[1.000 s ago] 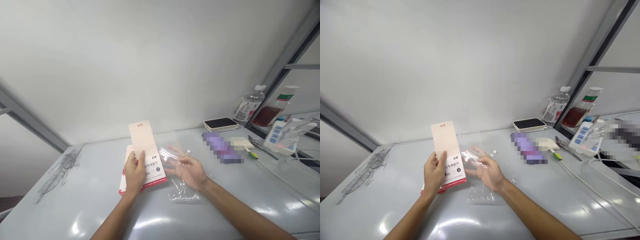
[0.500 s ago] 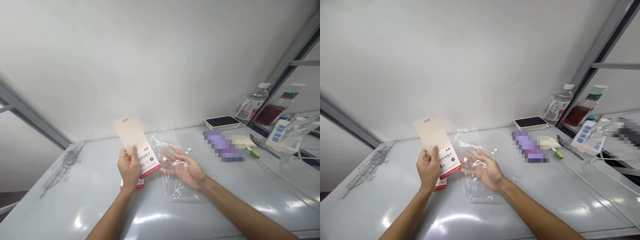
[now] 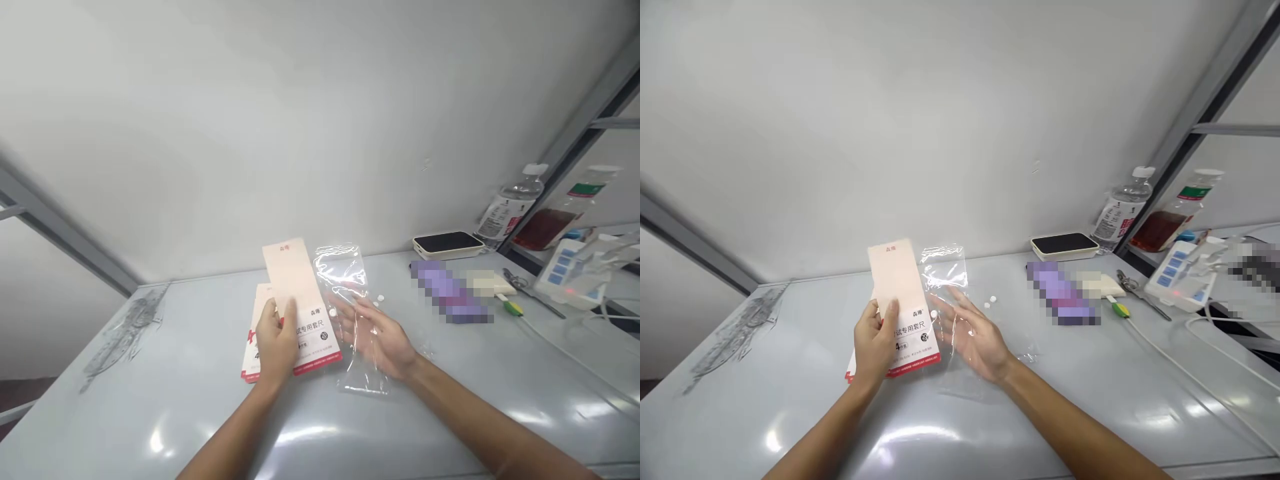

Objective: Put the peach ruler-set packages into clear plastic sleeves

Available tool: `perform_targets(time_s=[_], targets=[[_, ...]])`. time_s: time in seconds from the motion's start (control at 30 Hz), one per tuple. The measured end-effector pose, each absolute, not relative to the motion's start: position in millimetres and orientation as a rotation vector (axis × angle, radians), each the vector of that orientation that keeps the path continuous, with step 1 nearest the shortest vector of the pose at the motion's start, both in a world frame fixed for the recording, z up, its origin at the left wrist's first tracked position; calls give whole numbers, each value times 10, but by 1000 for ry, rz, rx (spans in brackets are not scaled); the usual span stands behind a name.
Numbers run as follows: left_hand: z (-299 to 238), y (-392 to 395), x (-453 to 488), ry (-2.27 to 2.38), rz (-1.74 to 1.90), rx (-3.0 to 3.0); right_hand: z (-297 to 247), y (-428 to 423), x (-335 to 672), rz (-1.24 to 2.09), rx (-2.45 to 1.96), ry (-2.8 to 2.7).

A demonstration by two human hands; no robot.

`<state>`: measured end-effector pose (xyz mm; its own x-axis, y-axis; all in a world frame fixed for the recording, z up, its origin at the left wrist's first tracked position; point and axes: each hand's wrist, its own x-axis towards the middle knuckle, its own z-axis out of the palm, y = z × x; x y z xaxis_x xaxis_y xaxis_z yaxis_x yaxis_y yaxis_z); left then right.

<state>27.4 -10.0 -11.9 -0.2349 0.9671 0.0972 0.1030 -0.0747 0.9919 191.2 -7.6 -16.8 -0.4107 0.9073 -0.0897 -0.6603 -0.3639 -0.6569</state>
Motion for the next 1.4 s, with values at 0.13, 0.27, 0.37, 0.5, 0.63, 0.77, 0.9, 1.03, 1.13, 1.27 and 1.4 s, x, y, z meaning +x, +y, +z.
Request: perform_targets(time_s=[0.13,0.27,0.37,0.5,0.63,0.77,0.9,1.03,1.13,1.27,1.4], targets=[[-102,-156,318,1320,1285,1255,-159,-46,1952,1839,-557,-680],[-53,-194,349,1284,1253,1254,-144,-32,1978,1786,-570,-716],[-6,-212,355,1311,1261,1227,-132,-32,1986,1769,-572,-741],[36,-218,344,1346,1232,1225,-123,-31,1998,1755,-566,-773],[0,-212,337,1348,1214,1247,-131,-22,2016,1748,-553,-778],[-60,-212,342,1355,1229,1284,-131,-7,2043,1702,-593,-778],[-57,-220,337,1336,1165,1312,-118,14,2067,1691,-638,-787],[-49,-238,345,1304,1117,1354,-127,23,2051,1742,-640,-780],[-68,-257,378,1328,1123,1424,-148,13,2016,1782,-664,-783],[-94,-264,402,1406,1206,1455,-186,1,1976,1788,-780,-844],[-127,-226,362,1451,1254,1400,-224,-4,1957,1820,-895,-1064]])
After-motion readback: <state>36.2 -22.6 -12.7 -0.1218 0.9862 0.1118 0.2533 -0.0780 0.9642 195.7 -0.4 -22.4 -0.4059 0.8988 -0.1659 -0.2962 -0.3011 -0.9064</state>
